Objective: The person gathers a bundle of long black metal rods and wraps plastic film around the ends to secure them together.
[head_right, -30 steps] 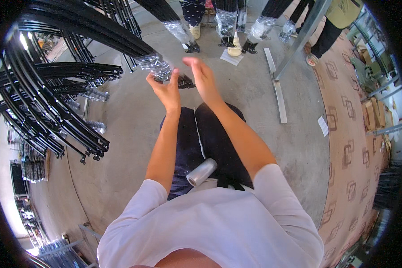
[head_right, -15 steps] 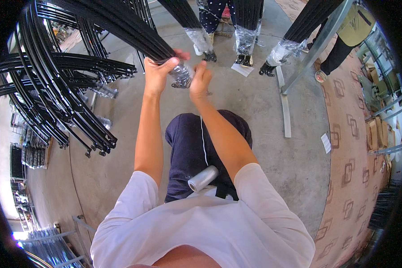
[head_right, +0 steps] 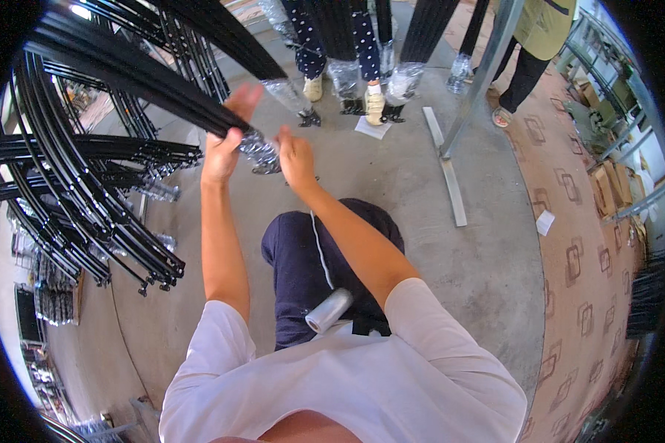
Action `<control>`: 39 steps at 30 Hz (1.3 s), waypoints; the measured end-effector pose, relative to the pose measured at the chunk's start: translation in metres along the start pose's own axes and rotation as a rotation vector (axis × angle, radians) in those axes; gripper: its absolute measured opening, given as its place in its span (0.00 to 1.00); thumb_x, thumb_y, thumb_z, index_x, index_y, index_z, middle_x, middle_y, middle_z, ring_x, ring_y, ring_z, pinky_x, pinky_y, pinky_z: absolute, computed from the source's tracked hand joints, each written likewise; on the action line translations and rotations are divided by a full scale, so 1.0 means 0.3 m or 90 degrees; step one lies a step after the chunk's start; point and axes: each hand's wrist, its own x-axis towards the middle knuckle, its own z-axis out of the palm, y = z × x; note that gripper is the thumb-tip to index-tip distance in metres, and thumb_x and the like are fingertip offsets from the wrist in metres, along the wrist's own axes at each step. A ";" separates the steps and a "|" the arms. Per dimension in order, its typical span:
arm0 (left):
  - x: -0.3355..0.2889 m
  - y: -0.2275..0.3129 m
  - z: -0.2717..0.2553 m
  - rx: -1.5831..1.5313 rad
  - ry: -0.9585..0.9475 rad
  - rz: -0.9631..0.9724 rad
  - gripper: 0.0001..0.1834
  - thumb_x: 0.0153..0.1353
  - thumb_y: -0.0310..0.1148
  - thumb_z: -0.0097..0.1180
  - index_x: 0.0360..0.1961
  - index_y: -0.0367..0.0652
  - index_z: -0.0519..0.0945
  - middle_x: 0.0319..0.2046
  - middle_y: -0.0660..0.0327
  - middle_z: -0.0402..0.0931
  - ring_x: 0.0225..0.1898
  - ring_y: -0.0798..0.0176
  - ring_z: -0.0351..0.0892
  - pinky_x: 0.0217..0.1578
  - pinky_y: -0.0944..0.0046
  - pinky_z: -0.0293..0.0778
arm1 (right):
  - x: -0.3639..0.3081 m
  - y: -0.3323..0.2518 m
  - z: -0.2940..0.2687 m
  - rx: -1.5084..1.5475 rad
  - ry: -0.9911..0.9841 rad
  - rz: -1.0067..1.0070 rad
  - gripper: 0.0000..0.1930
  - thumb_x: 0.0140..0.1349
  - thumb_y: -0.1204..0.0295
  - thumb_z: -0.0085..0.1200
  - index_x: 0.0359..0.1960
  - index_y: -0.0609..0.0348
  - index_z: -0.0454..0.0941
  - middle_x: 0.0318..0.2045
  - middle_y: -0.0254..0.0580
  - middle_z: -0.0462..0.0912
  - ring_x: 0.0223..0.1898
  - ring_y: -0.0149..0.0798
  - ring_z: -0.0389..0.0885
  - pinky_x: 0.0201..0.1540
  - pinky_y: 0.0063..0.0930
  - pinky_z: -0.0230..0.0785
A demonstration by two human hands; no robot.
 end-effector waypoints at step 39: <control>0.265 0.393 0.019 0.188 0.259 0.088 0.28 0.49 0.22 0.51 0.54 0.36 0.60 0.51 0.54 0.63 0.55 0.60 0.59 0.55 0.65 0.52 | -0.274 -1.170 -0.704 -0.151 -0.634 -0.803 0.11 0.58 0.64 0.42 0.24 0.57 0.69 0.22 0.37 0.76 0.22 0.32 0.73 0.23 0.23 0.66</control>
